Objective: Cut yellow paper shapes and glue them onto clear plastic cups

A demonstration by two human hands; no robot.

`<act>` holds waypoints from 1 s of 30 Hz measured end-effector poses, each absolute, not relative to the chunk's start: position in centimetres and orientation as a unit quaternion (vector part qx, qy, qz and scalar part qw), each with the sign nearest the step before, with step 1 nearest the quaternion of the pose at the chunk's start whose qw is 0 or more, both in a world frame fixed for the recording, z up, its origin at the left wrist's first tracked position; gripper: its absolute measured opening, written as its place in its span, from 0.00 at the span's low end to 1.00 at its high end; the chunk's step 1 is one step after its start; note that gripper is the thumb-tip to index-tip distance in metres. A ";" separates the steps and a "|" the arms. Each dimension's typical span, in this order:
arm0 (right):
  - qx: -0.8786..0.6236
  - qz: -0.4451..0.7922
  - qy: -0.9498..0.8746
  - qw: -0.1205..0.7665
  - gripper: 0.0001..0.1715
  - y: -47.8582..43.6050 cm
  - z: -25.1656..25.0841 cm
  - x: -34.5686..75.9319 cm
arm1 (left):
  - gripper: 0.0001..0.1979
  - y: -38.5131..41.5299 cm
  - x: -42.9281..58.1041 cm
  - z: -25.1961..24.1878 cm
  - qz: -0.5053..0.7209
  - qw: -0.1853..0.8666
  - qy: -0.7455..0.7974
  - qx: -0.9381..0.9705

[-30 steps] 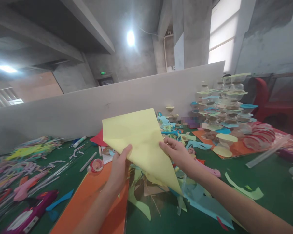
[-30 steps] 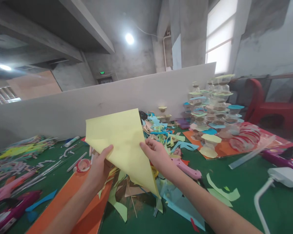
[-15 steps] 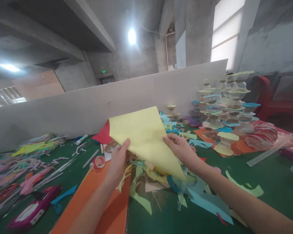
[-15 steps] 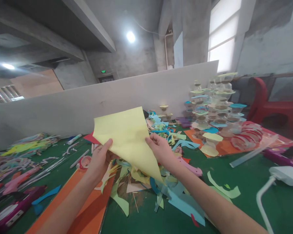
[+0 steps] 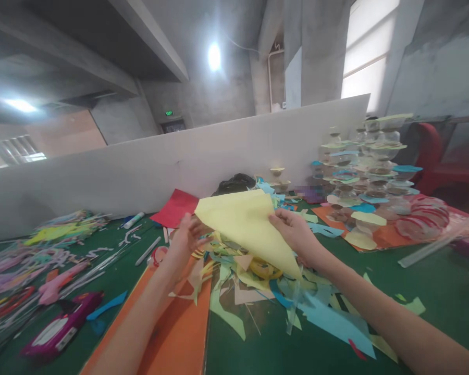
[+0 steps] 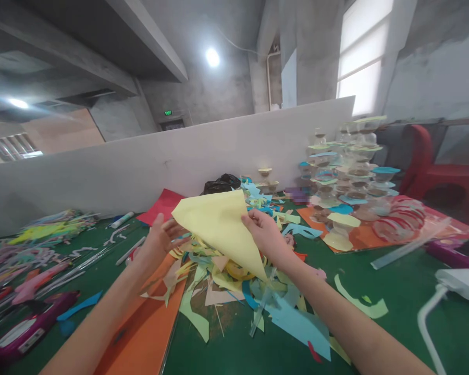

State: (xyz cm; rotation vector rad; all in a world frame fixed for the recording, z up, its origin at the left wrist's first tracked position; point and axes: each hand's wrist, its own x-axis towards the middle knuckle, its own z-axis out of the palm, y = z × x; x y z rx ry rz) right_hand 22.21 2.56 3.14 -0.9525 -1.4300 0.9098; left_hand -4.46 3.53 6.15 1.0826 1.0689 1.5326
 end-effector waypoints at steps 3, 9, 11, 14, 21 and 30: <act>-0.399 0.383 -0.628 0.548 0.22 2.2 3.0 21.9 | 0.16 2.4 -2.7 5.8 0.605 0.494 0.427 0.457; -0.395 0.389 -0.645 0.525 0.21 2.2 3.0 21.7 | 0.13 1.4 -2.3 6.2 0.624 0.482 0.422 0.447; -0.395 0.394 -0.645 0.523 0.21 2.2 3.2 21.8 | 0.13 1.7 -2.7 6.3 0.636 0.478 0.412 0.445; -0.394 0.398 -0.645 0.520 0.21 2.2 3.4 22.1 | 0.14 2.2 -3.2 6.3 0.649 0.467 0.401 0.447; -0.411 0.388 -0.644 0.516 0.22 3.0 3.3 23.0 | 0.15 2.3 -3.0 6.4 0.648 0.476 0.390 0.449; -0.452 0.355 -0.649 0.498 0.21 2.6 4.6 24.3 | 0.11 2.5 -3.1 5.6 0.637 0.481 0.408 0.443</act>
